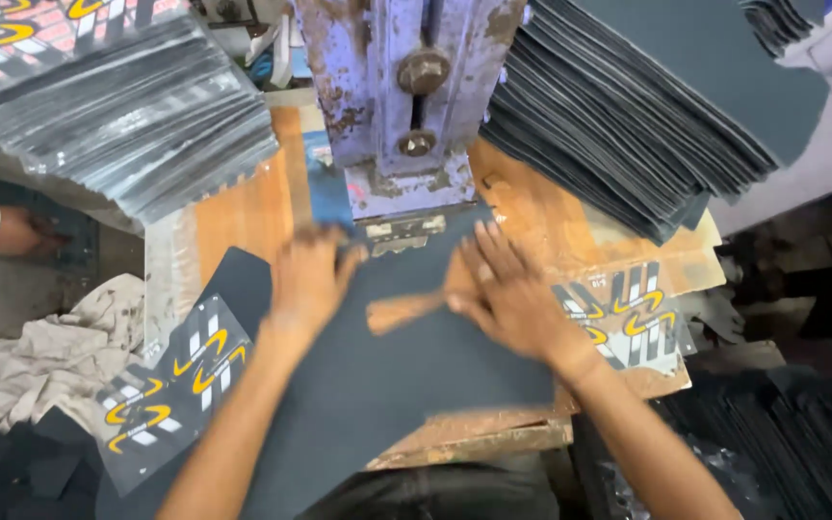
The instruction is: The recorder is applying graphic stickers to cut-out shoe upper components using a manual press machine in a print shop/factory setting.
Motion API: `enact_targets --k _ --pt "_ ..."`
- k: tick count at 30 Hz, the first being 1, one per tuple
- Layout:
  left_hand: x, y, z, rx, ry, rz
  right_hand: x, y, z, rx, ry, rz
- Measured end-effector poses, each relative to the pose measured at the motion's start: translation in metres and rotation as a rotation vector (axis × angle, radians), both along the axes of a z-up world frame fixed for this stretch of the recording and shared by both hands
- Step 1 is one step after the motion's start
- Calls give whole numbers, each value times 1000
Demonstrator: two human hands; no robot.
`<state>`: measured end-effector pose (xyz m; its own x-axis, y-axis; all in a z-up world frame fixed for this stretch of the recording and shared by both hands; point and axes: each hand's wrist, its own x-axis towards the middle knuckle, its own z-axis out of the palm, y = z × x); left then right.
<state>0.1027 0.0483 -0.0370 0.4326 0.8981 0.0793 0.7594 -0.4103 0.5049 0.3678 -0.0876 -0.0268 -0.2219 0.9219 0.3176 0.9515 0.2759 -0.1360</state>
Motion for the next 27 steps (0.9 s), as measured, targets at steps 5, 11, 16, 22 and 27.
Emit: enact_targets --k 5,11,16,22,27 --pt "5 68 -26 229 -77 -113 8 58 -6 48 -72 -37" --pt "12 25 -4 76 -15 -110 22 41 -6 99 -82 -82" --pt "15 14 4 110 54 -52 22 37 13 89 113 -37" --pt "2 -38 -18 413 117 -27 61 -91 35 168 224 -550" --pt "-6 -47 -15 338 11 -157 209 -227 -24 -12 822 -744"
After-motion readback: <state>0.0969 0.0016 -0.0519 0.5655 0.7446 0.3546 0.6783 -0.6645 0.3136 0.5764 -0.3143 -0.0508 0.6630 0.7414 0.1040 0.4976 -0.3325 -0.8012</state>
